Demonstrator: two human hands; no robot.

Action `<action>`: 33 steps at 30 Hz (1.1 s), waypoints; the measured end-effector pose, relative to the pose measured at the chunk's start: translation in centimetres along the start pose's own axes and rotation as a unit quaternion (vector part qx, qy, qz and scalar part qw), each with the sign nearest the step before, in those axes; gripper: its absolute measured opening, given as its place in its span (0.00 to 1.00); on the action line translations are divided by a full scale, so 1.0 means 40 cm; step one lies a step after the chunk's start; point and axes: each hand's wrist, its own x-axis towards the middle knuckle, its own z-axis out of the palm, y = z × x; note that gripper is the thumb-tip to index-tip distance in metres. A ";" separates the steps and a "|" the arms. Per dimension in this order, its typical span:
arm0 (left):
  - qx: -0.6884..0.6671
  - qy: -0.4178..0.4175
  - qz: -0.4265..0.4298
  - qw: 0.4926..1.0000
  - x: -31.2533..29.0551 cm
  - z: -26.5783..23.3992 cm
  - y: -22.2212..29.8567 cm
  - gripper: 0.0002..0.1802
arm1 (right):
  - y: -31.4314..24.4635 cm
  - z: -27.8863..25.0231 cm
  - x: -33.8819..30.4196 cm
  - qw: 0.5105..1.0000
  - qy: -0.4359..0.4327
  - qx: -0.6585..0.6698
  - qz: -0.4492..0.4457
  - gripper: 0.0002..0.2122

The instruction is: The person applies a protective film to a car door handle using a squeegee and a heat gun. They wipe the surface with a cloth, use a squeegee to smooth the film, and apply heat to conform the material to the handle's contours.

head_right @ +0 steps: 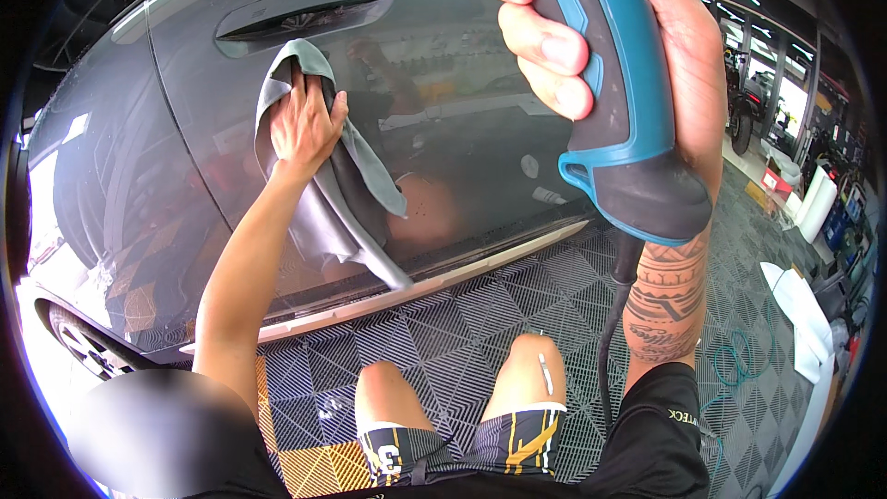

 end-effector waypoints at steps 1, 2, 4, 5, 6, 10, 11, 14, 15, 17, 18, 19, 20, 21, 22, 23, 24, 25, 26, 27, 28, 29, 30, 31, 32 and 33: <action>-0.005 -0.010 0.007 1.000 -0.002 -0.001 0.000 0.30 | 0.000 0.003 0.001 1.000 0.009 -0.001 -0.001 0.30; -0.009 -0.002 0.027 1.000 -0.003 0.004 -0.005 0.28 | 0.000 0.000 0.005 1.000 0.005 0.020 0.002 0.30; -0.043 -0.067 0.027 0.996 0.002 -0.013 0.000 0.26 | 0.003 -0.009 0.013 0.999 -0.022 0.045 0.011 0.30; -0.061 -0.098 0.027 0.993 0.004 -0.017 0.005 0.26 | 0.003 -0.013 0.016 0.998 -0.034 0.056 0.016 0.31; -0.044 -0.071 0.046 0.995 0.003 -0.015 -0.001 0.26 | 0.006 -0.015 0.025 0.996 -0.034 0.076 0.035 0.28; -0.005 -0.027 0.094 0.995 -0.007 -0.006 -0.030 0.25 | 0.048 -0.028 0.034 0.995 -0.055 0.085 0.021 0.28; -0.001 -0.033 0.099 0.995 -0.010 -0.007 -0.036 0.24 | 0.050 -0.020 0.028 0.996 -0.031 0.080 0.015 0.27; 0.005 -0.037 0.108 0.993 -0.001 -0.005 -0.033 0.24 | 0.033 0.002 0.012 0.999 0.025 0.044 0.020 0.29; 0.002 -0.048 0.107 0.993 0.006 -0.005 -0.026 0.24 | 0.023 -0.004 0.007 0.999 0.032 0.027 0.035 0.31; -0.003 -0.071 0.105 0.992 0.018 -0.006 -0.011 0.23 | 0.024 -0.011 0.004 0.998 0.027 0.037 0.040 0.31; -0.015 -0.071 0.109 0.991 0.025 -0.005 -0.010 0.24 | 0.026 -0.014 0.003 0.998 0.023 0.044 0.041 0.31; -0.026 -0.072 0.113 0.991 0.031 -0.003 -0.011 0.24 | 0.026 -0.019 0.000 0.998 0.012 0.042 0.043 0.31; -0.037 -0.073 0.117 0.990 0.038 -0.001 -0.010 0.24 | 0.026 -0.024 -0.003 0.998 0.001 0.040 0.045 0.31; -0.031 -0.066 0.116 0.991 0.044 0.002 -0.003 0.24 | 0.027 -0.031 -0.008 0.998 -0.008 0.037 0.048 0.31; -0.025 -0.059 0.115 0.991 0.049 0.006 0.004 0.24 | 0.030 -0.033 -0.018 0.999 0.013 0.035 0.030 0.32; -0.019 -0.051 0.114 0.992 0.056 0.011 0.013 0.24 | 0.035 -0.029 -0.037 0.999 0.034 0.032 0.012 0.33; -0.017 -0.048 0.110 0.993 0.069 0.009 0.027 0.23 | 0.041 -0.024 -0.057 0.998 0.055 0.030 -0.005 0.34; -0.016 -0.047 0.106 0.993 0.083 0.007 0.040 0.23 | 0.046 -0.023 -0.076 0.997 0.075 0.028 -0.023 0.35; -0.016 -0.047 0.101 0.994 0.099 0.006 0.054 0.22 | 0.041 -0.039 -0.105 0.997 0.067 0.011 -0.026 0.37; -0.022 -0.041 0.095 0.994 0.120 0.012 0.082 0.22 | 0.026 -0.041 -0.138 0.996 0.081 0.018 -0.018 0.37; -0.019 -0.007 0.097 0.995 0.130 0.018 0.083 0.21 | 0.025 -0.047 -0.170 0.995 0.094 0.018 -0.016 0.38; -0.018 -0.003 0.089 0.996 0.137 0.023 0.086 0.21 | 0.025 -0.056 -0.204 0.994 0.106 0.018 -0.014 0.38; -0.024 0.004 0.080 0.997 0.153 0.026 0.102 0.21 | 0.019 -0.062 -0.239 0.991 0.129 0.009 -0.017 0.38; -0.026 0.010 0.070 0.997 0.165 0.027 0.108 0.21 | 0.018 -0.068 -0.273 0.988 0.151 0.003 -0.019 0.38; -0.019 0.020 0.067 0.997 0.176 0.032 0.110 0.21 | 0.020 -0.079 -0.312 0.982 0.187 -0.021 -0.034 0.37; -0.013 0.013 0.057 0.998 0.180 0.032 0.112 0.21 | 0.020 -0.086 -0.339 0.975 0.214 -0.054 -0.034 0.37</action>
